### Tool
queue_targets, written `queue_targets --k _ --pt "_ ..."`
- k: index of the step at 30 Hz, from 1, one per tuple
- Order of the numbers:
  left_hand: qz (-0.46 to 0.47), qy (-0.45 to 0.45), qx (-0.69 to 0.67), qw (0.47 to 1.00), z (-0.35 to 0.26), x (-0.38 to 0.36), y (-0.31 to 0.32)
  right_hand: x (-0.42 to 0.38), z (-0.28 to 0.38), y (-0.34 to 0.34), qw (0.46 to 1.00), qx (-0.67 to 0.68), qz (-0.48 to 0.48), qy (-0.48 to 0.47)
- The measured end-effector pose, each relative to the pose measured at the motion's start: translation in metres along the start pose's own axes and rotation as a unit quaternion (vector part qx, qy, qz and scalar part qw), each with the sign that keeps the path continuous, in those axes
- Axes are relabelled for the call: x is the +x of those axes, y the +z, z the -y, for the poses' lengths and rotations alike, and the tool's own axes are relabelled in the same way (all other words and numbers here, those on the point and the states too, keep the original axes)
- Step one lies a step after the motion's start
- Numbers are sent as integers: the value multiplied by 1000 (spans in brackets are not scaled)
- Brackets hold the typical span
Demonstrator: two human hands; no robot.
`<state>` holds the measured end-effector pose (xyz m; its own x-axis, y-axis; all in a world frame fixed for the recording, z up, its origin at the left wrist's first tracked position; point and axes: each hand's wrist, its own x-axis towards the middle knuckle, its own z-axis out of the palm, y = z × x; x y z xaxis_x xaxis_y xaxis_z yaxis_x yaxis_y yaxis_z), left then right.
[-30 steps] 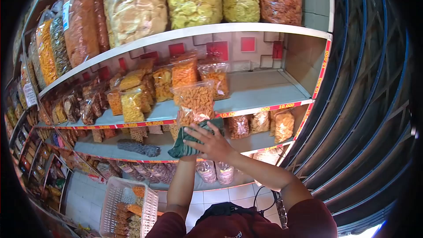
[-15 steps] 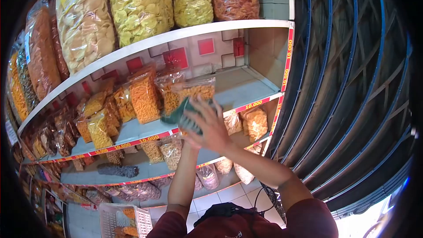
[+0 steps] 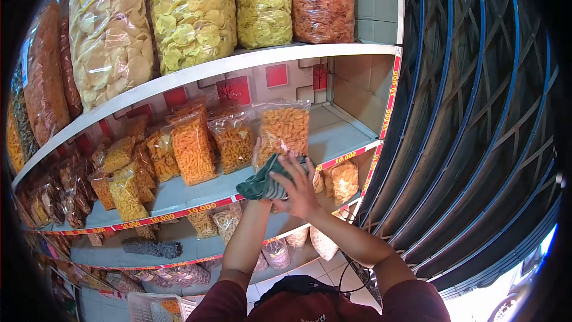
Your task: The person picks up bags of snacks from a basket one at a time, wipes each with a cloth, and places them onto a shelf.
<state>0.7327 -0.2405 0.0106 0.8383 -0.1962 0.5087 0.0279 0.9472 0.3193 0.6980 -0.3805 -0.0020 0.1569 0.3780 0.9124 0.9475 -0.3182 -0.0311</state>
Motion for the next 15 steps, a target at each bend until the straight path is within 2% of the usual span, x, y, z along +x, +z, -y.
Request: queue_targets --k 2,5,6,9,10,13,14,15 --pt "-7 12 3 1000 -6 14 4 11 -5 -2 998 8 -61 3" --pt "-30 18 53 998 -9 16 25 20 -15 14 968 102 -196 119" --pt "-20 13 56 998 -8 17 35 26 -13 12 960 90 -220 150" --pt "-16 2 79 997 -13 26 42 21 -28 26 865 303 -243 316" --pt "-30 -8 88 996 -14 30 42 23 -32 29 845 325 -248 345" --pt "-106 -43 232 966 -23 46 46 40 -61 27 812 382 -266 353" --pt "-103 -65 263 957 -28 57 41 44 -80 34 812 376 -290 338" --pt "-101 -46 327 939 -30 65 46 51 -88 32 799 393 -289 350"
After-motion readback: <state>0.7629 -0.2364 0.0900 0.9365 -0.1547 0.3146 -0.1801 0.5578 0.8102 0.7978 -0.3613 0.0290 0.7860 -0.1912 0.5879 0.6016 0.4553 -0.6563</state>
